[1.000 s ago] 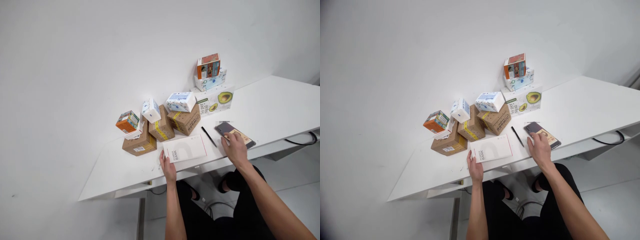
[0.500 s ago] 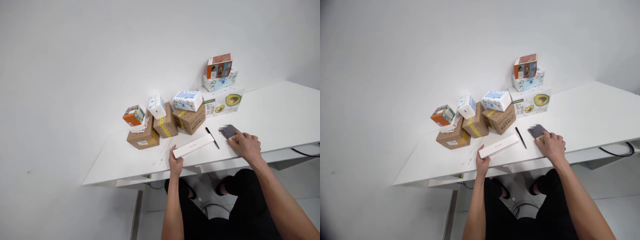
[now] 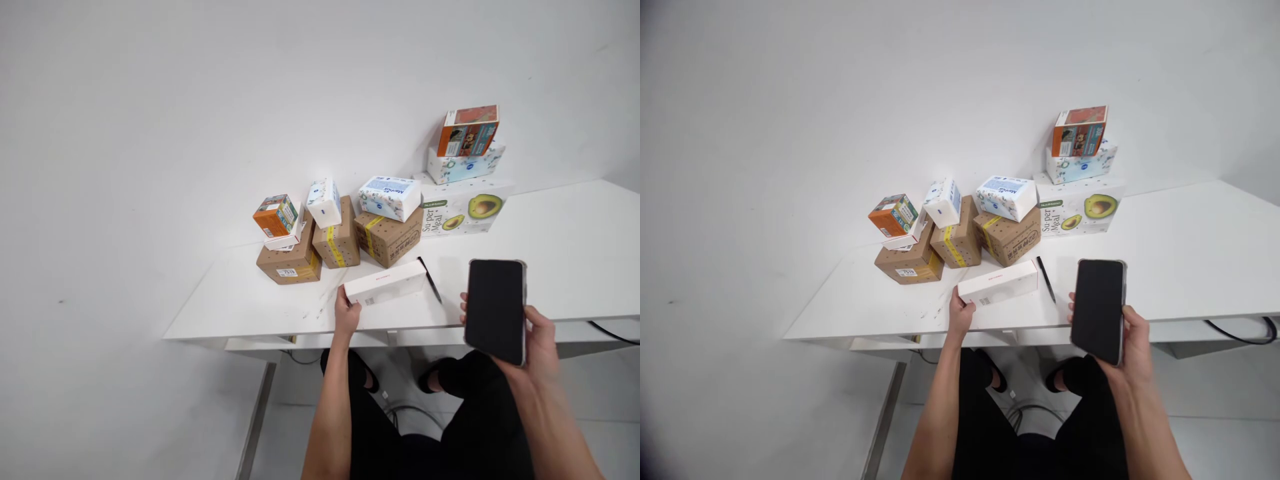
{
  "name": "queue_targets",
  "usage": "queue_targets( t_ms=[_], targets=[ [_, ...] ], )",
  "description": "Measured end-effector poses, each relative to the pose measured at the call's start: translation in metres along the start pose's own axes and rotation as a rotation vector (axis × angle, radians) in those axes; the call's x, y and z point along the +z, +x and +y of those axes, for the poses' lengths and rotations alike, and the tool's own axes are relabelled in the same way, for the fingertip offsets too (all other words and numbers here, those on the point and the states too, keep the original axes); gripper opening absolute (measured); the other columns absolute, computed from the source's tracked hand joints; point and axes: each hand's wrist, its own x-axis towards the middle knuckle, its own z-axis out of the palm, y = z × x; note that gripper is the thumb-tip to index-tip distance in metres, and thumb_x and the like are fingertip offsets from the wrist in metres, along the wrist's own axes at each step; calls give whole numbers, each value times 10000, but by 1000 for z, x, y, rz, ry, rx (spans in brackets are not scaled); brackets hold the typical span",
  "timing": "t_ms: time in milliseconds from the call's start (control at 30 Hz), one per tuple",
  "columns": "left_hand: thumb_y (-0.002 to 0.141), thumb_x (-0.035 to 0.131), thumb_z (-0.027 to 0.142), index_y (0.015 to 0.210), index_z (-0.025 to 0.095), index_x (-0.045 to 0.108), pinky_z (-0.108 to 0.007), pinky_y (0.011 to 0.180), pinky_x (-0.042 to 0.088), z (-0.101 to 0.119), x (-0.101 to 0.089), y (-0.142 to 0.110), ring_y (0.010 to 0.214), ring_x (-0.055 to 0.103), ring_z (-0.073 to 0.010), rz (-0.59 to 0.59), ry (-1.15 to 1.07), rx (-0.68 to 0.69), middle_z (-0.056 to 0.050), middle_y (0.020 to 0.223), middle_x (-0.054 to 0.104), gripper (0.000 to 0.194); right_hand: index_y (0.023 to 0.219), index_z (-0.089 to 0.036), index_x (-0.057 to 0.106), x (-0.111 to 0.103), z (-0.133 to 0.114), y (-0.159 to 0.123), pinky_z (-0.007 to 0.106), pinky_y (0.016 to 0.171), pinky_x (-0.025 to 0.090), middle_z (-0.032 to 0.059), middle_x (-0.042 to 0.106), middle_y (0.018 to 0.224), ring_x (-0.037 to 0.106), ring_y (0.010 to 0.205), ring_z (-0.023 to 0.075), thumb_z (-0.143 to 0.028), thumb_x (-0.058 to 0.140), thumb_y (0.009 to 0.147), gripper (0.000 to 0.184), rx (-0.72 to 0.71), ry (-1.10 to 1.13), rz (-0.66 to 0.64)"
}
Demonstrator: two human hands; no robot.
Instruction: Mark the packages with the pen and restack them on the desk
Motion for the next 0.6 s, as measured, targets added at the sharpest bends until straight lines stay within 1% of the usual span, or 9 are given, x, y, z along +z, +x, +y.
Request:
queue_targets(
  t_ms=[67, 100, 167, 267, 333, 367, 433, 600],
  targets=[
    [588, 519, 135, 1015, 173, 555, -323, 841, 488, 0, 2, 0, 905, 630, -197, 0, -18, -3, -42, 947, 667, 431, 1387, -223, 418, 10, 9, -14, 503, 965, 480, 136, 526, 1377, 532, 1225, 316, -673, 214, 837, 740, 51, 52, -128],
    [583, 513, 134, 1000, 174, 560, -322, 837, 487, 0, 2, 0, 899, 629, -197, 4, -23, -6, -40, 941, 670, 421, 1388, -216, 424, 15, 14, -21, 516, 942, 490, 144, 534, 1368, 557, 1193, 324, -682, 194, 837, 757, 83, 54, -178],
    [562, 502, 125, 976, 175, 568, -312, 821, 484, -1, 3, 0, 880, 626, -193, 17, -26, -12, -31, 925, 672, 422, 1348, -196, 489, 27, 21, -32, 525, 886, 511, 160, 581, 1307, 619, 1089, 328, -674, 219, 845, 745, 193, 103, -257],
    [533, 493, 108, 951, 171, 578, -293, 782, 475, 0, 2, 0, 824, 617, -182, 41, -11, -24, -14, 869, 668, 431, 1228, -179, 605, 47, 25, -44, 454, 848, 526, 140, 658, 1192, 662, 961, 269, -606, 344, 858, 622, 406, 378, -350],
    [533, 502, 109, 967, 170, 583, -293, 785, 466, 0, 2, 0, 825, 613, -184, 48, -1, -26, -12, 870, 670, 446, 1181, -163, 638, 60, 25, -49, 390, 841, 526, 132, 670, 1175, 664, 939, 229, -560, 391, 865, 565, 500, 558, -420],
    [538, 510, 113, 981, 171, 587, -297, 797, 462, 1, 2, 0, 841, 612, -187, 48, 2, -23, -15, 886, 672, 453, 1170, -153, 646, 65, 24, -50, 374, 835, 525, 136, 670, 1177, 663, 941, 223, -553, 396, 868, 560, 524, 614, -451],
    [550, 527, 123, 997, 178, 593, -303, 819, 455, 1, 2, -1, 866, 607, -192, 47, 8, -17, -19, 913, 674, 456, 1172, -142, 648, 72, 23, -50, 379, 846, 518, 148, 663, 1191, 662, 968, 234, -542, 401, 872, 558, 545, 672, -501],
    [570, 516, 125, 979, 190, 597, -311, 799, 456, -3, 0, -2, 831, 598, -191, 51, 26, -23, -16, 874, 670, 422, 1189, -126, 639, 80, 24, -45, 418, 907, 492, 163, 651, 1209, 657, 1020, 270, -519, 424, 875, 547, 547, 684, -559]
  ],
)
